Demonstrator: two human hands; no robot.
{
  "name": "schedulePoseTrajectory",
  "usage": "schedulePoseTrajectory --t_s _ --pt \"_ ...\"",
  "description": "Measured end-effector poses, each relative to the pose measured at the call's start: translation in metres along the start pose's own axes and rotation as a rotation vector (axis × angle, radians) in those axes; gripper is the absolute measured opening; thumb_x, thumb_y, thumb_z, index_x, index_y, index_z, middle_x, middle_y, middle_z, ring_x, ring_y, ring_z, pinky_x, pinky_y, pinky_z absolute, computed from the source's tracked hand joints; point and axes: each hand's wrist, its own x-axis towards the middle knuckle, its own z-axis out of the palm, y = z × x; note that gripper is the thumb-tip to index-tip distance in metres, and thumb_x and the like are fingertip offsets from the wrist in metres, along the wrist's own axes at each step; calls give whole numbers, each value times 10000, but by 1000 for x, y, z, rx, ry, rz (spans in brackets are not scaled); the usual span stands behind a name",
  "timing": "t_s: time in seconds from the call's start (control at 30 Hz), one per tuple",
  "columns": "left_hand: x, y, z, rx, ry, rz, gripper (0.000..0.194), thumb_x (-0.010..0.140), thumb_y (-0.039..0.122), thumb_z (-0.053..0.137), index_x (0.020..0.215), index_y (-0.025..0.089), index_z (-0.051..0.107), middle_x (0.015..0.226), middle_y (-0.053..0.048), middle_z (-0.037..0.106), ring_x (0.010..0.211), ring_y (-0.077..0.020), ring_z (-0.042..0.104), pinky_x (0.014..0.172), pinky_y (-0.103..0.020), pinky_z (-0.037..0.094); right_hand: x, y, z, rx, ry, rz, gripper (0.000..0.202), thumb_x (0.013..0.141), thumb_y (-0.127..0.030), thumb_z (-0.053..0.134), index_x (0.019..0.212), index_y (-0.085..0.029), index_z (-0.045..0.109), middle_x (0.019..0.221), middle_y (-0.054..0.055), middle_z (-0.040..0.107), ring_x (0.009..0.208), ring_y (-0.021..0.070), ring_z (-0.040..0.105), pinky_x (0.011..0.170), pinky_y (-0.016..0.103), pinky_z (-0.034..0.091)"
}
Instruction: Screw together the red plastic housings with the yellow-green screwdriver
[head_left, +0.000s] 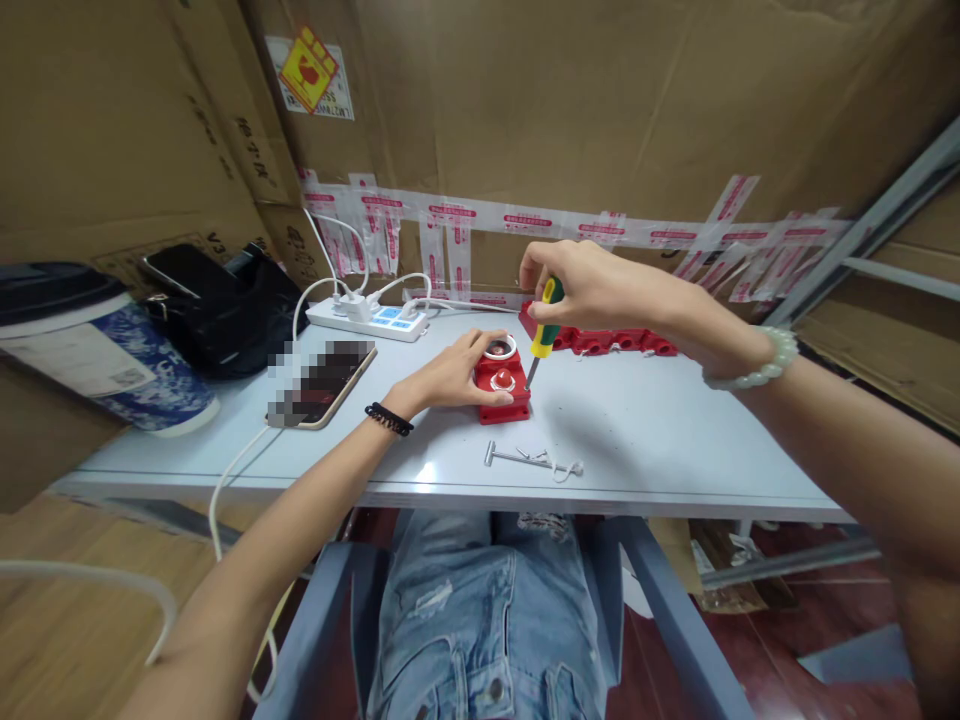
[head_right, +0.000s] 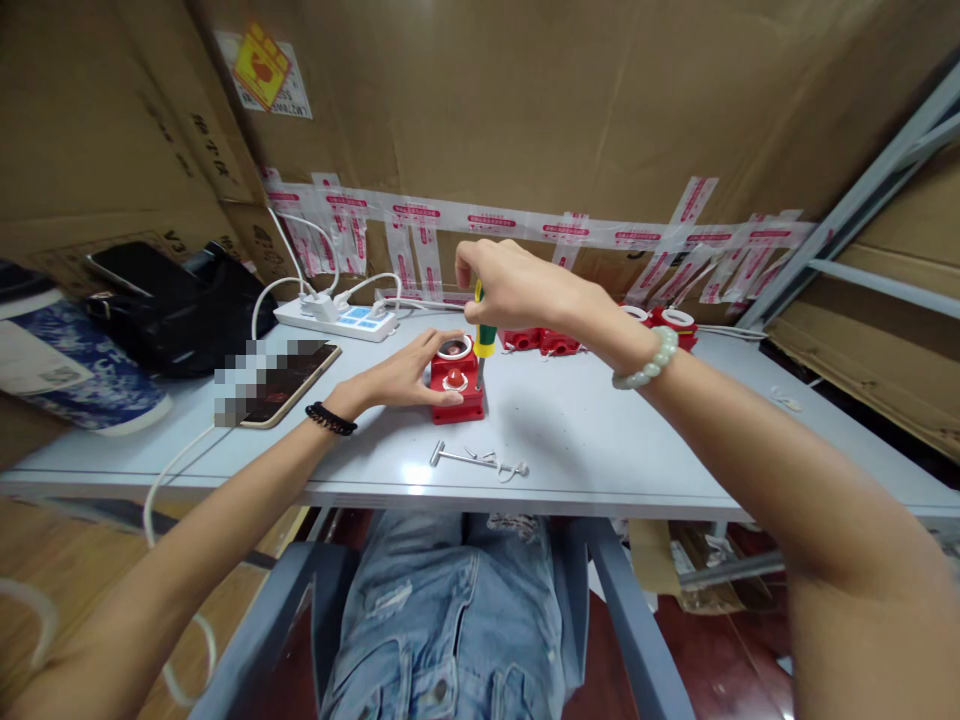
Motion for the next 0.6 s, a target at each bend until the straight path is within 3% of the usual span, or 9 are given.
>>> schedulePoseTrajectory --t_s 0.1,0.3,0.47,0.6 --pt "0 2 -1 -4 -3 -14 899 686 585 692 1413 226 302 1338 -128 415 1253 -320 447 1096 -487 349 -1 2 -1 21 -30 -13 319 743 -271 652 1042 -216 556 989 62 632 905 231 581 670 337 462" --pt "0 0 0 5 1 -5 883 687 558 699 1411 263 290 1327 -114 420 1257 -318 445 1095 -503 344 -1 -1 5 28 46 -9 219 800 -285 583 995 -187 567 984 83 620 965 250 560 752 377 460" --pt "0 -1 1 -4 6 -3 892 681 596 689 1410 272 290 1327 -108 422 1255 -319 444 1089 -505 352 -1 1 5 65 12 -37 356 733 -254 649 1066 -229 526 1039 62 609 944 231 554 721 355 466" --pt "0 0 1 8 4 -18 893 681 614 681 1404 240 311 1295 -120 433 1229 -317 463 1081 -497 364 -1 1 8 14 50 -7 260 790 -316 601 1014 -202 532 944 67 609 906 237 556 713 362 448"
